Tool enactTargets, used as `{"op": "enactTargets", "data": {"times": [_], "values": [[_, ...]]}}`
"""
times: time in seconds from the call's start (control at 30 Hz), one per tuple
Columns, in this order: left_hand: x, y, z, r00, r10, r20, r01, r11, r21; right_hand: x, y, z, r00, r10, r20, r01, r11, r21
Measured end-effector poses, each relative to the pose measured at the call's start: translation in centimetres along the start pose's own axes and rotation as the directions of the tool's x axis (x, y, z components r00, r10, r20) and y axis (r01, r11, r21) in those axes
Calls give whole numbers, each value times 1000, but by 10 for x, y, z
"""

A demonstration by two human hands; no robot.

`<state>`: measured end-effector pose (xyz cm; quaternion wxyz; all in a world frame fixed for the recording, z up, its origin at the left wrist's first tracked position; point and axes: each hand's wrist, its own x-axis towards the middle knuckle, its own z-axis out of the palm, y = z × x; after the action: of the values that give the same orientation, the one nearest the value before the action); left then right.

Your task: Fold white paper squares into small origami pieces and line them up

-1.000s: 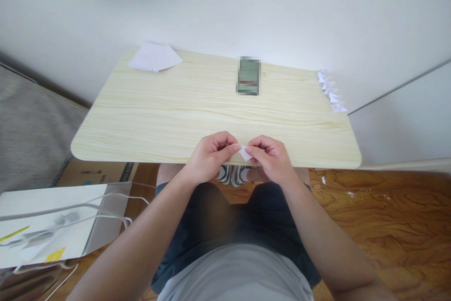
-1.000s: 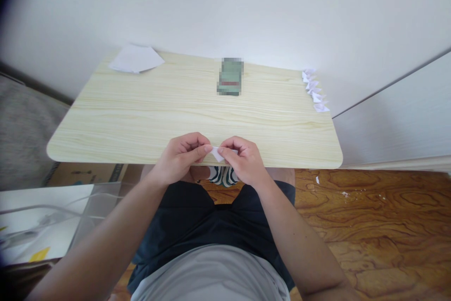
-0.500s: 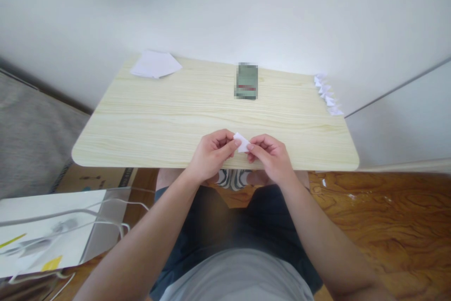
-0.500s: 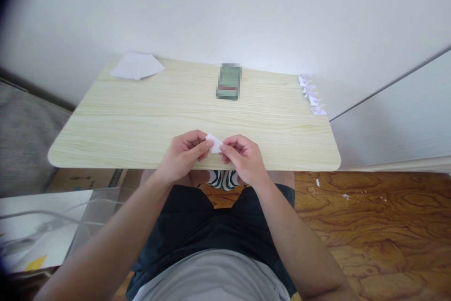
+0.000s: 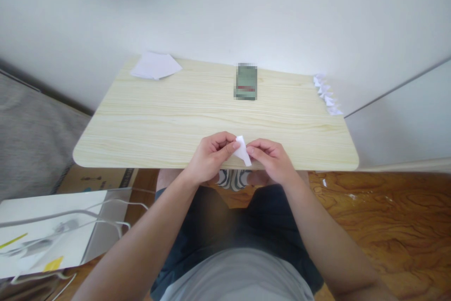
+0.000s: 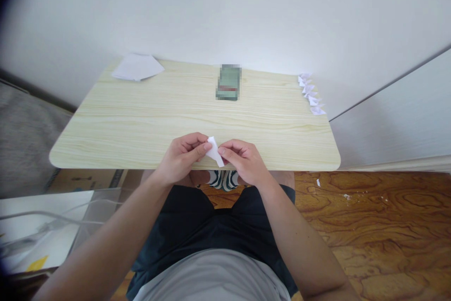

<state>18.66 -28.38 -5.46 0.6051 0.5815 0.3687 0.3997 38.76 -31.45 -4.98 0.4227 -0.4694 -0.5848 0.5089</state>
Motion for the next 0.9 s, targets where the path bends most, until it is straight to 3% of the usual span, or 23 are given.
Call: {"op": "enactTargets", "data": {"times": [0.43,0.7,0.9], "values": [[-2,0,-6,998,15,63,-13,999,-36,0,3,-10,991,35,128,-47,995,89],[-3,-1,-4,999,-5,52,7,1000,-30,-1,2,-8,993,44,107,-52,996,75],[-2,2,2,1000,-1,16,1,1000,6,-3,7,2,995,69,66,-80,981,179]]}}
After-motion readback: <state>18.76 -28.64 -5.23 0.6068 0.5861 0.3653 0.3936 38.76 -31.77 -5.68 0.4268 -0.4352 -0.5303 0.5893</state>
